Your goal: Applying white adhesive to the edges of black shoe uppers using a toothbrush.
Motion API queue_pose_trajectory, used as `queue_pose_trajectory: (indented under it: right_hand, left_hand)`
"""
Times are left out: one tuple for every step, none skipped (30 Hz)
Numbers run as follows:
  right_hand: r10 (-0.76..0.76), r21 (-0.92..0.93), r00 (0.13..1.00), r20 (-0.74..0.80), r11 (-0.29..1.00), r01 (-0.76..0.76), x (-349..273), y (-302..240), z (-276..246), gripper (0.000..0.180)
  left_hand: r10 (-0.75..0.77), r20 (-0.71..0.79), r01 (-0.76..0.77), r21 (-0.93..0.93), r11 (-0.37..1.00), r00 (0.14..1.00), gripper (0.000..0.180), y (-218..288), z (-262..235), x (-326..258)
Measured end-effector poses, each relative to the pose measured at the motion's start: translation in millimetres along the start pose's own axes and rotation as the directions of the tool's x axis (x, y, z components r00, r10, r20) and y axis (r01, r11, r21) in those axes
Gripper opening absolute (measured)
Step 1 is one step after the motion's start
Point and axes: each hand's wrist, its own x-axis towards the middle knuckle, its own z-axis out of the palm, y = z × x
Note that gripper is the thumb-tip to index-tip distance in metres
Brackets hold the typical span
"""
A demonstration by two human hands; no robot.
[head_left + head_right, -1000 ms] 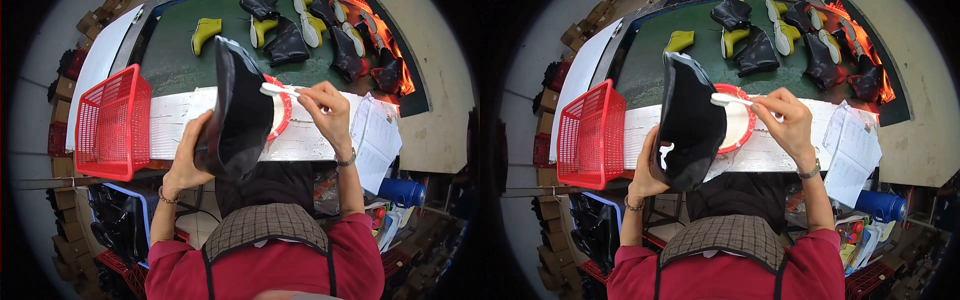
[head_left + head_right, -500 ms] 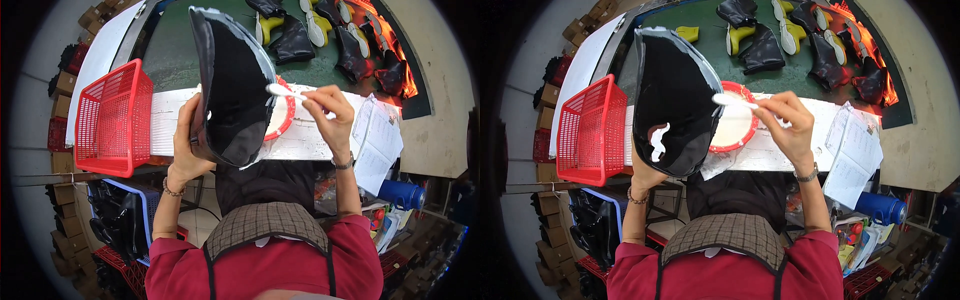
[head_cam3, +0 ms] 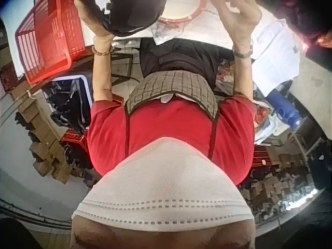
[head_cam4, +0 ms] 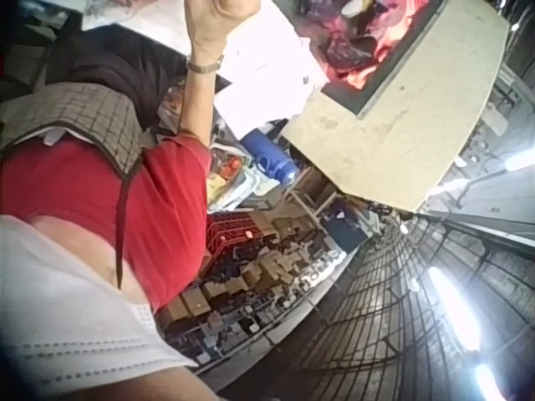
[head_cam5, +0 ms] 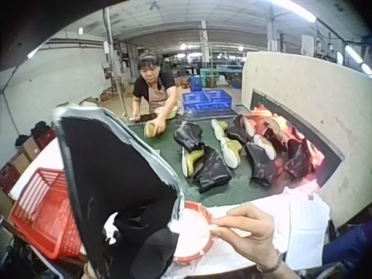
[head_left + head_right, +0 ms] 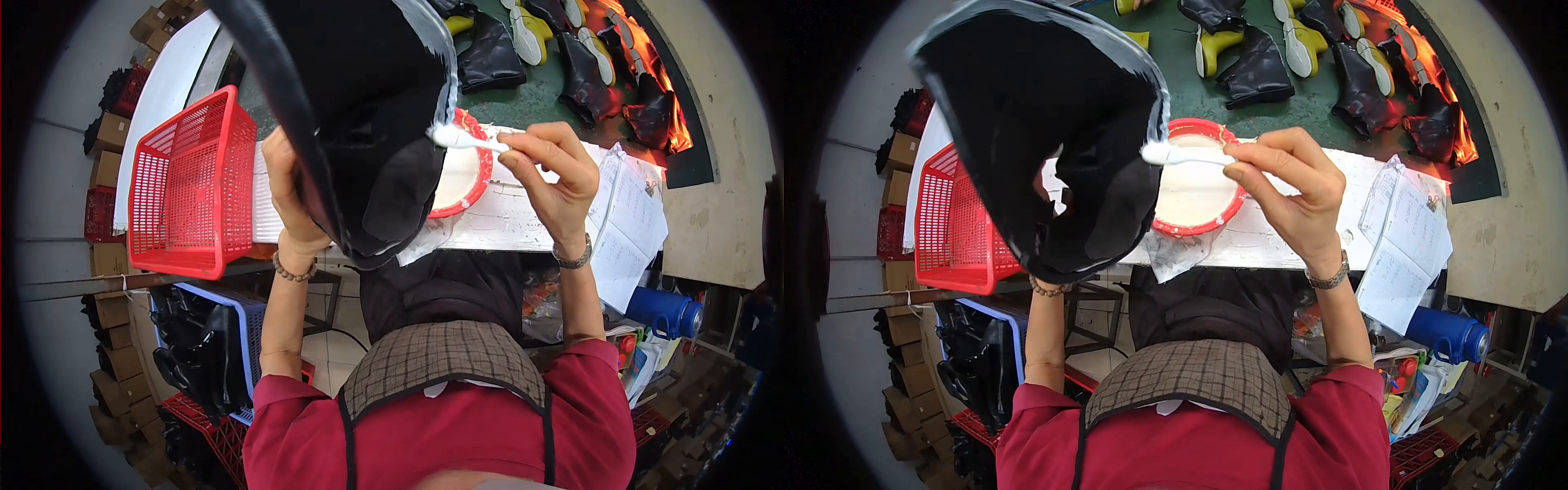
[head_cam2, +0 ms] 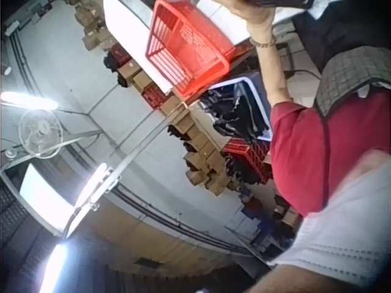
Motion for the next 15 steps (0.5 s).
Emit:
queue_pose_trajectory:
  right_hand:
    - [0.001, 0.005, 1.000, 0.001, 1.000, -0.001, -1.3, -1.1, 0.1, 0.023]
    - [-0.020, 0.001, 0.999, 0.028, 1.000, 0.020, -4.3, -3.2, -0.9, 0.024]
    - [-0.041, -0.003, 0.997, 0.058, 0.999, 0.041, -8.0, -5.5, -1.3, 0.025]
    - [-0.045, -0.001, 0.997, 0.066, 0.999, 0.045, -10.0, -9.5, 0.2, 0.026]
    - [-0.044, 0.002, 0.997, 0.069, 0.999, 0.044, -12.9, -11.4, 1.9, 0.026]
    - [-0.026, 0.013, 0.997, 0.078, 1.000, 0.025, -16.2, -13.1, 1.8, 0.027]
    - [-0.007, 0.024, 0.996, 0.086, 1.000, 0.005, -18.2, -14.3, 2.1, 0.027]
    - [0.001, 0.025, 0.997, 0.076, 1.000, -0.003, -19.2, -15.9, 2.9, 0.027]
    - [0.000, 0.032, 0.997, 0.080, 0.999, -0.003, -20.7, -19.2, 5.9, 0.027]
    - [0.017, 0.047, 0.996, 0.087, 0.999, -0.021, -22.4, -22.4, 7.2, 0.027]
    - [0.033, 0.063, 0.995, 0.094, 0.997, -0.039, -23.8, -25.3, 8.8, 0.027]
    - [0.018, 0.067, 0.997, 0.072, 0.997, -0.023, -25.2, -25.9, 9.7, 0.027]
    - [0.019, 0.068, 0.997, 0.073, 0.997, -0.024, -25.8, -28.5, 10.8, 0.027]
    - [0.022, 0.069, 0.997, 0.077, 0.997, -0.028, -26.2, -31.6, 11.1, 0.027]
    - [0.026, 0.069, 0.996, 0.080, 0.997, -0.032, -26.7, -34.3, 11.2, 0.027]
  left_hand:
    - [0.001, 0.002, -0.002, 0.087, 0.996, 1.000, 0.069, -7.4, -2.1, -3.9]
    - [0.000, 0.005, 0.000, 0.091, 0.996, 1.000, 0.069, -12.0, 1.4, -8.7]
    - [0.011, -0.128, -0.008, 0.021, 1.000, 0.992, 0.065, -10.3, 9.9, -9.2]
    - [0.013, -0.259, -0.026, -0.046, 0.999, 0.966, 0.061, -8.5, 18.2, -9.6]
    - [0.006, -0.386, -0.053, -0.110, 0.993, 0.923, 0.057, -9.4, 22.5, -11.0]
    - [0.004, -0.382, -0.051, -0.113, 0.992, 0.924, 0.057, -12.8, 23.2, -17.1]
    - [0.009, -0.356, -0.046, -0.095, 0.994, 0.935, 0.058, -15.6, 23.4, -22.9]
    - [0.014, -0.329, -0.042, -0.078, 0.996, 0.944, 0.059, -6.4, 18.2, -35.6]
    - [0.018, -0.306, -0.035, -0.050, 0.998, 0.952, 0.059, -13.7, 19.2, -40.0]
    - [0.021, -0.282, -0.030, -0.026, 0.999, 0.959, 0.060, -23.5, 22.1, -42.7]
    - [0.024, -0.258, -0.025, -0.002, 1.000, 0.966, 0.061, -31.3, 18.4, -48.4]
    - [0.027, -0.232, -0.026, 0.010, 1.000, 0.972, 0.062, -39.0, 17.2, -54.2]
    - [0.030, -0.208, -0.024, 0.033, 0.999, 0.978, 0.062, -48.3, 16.4, -57.7]
    - [0.033, -0.183, -0.023, 0.055, 0.998, 0.982, 0.063, -54.0, 16.7, -62.8]
    - [0.035, -0.158, -0.024, 0.076, 0.997, 0.987, 0.064, -66.9, 16.8, -62.7]
